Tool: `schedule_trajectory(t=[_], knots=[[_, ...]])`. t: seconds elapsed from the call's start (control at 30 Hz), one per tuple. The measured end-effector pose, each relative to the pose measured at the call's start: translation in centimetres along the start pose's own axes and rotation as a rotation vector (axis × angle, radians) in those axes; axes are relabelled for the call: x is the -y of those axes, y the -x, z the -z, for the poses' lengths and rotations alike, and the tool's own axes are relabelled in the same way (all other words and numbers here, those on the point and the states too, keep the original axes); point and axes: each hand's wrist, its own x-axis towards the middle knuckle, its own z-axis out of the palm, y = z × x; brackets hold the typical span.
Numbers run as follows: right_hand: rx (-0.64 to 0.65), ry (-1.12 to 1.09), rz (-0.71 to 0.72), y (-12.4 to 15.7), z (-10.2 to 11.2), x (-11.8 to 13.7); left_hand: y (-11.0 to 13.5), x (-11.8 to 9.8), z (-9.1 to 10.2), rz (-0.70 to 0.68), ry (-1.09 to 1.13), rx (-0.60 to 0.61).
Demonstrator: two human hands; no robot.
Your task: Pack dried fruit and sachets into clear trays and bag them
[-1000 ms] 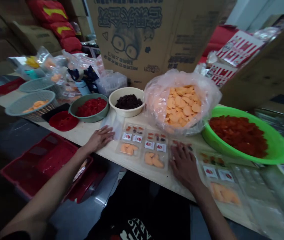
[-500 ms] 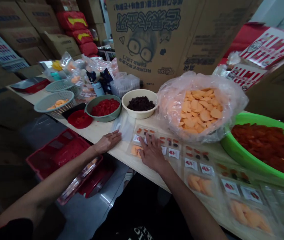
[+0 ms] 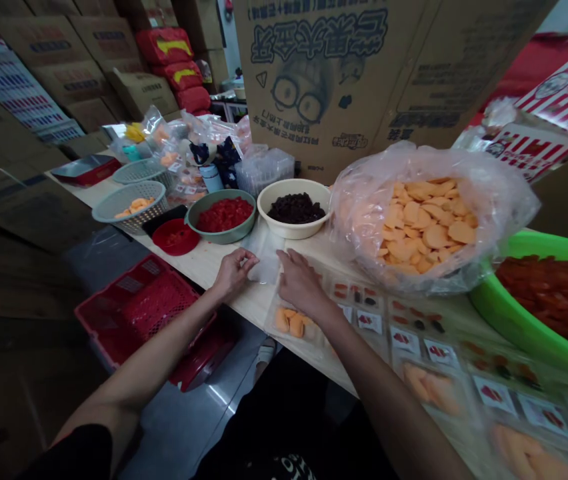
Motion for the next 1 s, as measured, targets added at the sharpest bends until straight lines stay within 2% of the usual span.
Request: schedule_trajectory(t=[0.1,0.2,0.27,0.37,0.43,0.5,0.63,0.7,0.77,0.87,0.93,1.0], knots=[[0.063,0.074,-0.029,-3.8,-0.6,2.4,-0.3,-0.3,-0.3,0.012,0.008,0.009],[0.134,0.121,-0.049,-5.6,-1.6,3.3,-0.5,-0.1,-0.1,0.058,-0.003,0.048],[0.145,0.12,-0.05,-6.1,-2.1,3.2,-0.4,0.1,0.3,0.04,-0.045,0.072],[0.154,0.095,-0.049,-6.6,-2.2,2.6,0.5,0.7,1.0,-0.047,-0.228,0.089],[0.151,0.075,-0.08,-6.7,-1.9,2.3,1.3,1.5,1.3,-0.061,-0.361,0.056],[0.143,0.055,-0.117,-6.5,-1.4,2.1,1.8,2.6,1.5,-0.068,-0.387,-0.028],[0.061,0.081,-0.209,-3.2,0.1,1.7,1.5,4.4,1.8,-0.253,-0.255,-0.143],[0.051,0.141,-0.348,-0.3,1.0,1.4,1.0,4.1,2.0,-0.338,-0.226,-0.174],[0.122,0.196,-0.494,2.7,1.8,1.3,0.8,2.9,2.1,-0.386,-0.202,-0.238],[0.219,0.244,-0.573,5.7,2.1,1.7,1.8,-0.1,1.7,-0.351,-0.137,-0.388],[0.231,0.238,-0.571,6.5,1.5,2.2,3.7,-1.7,0.7,-0.259,-0.091,-0.501],[0.217,0.195,-0.563,6.2,0.7,2.6,6.2,-2.3,-0.7,-0.181,-0.076,-0.554]])
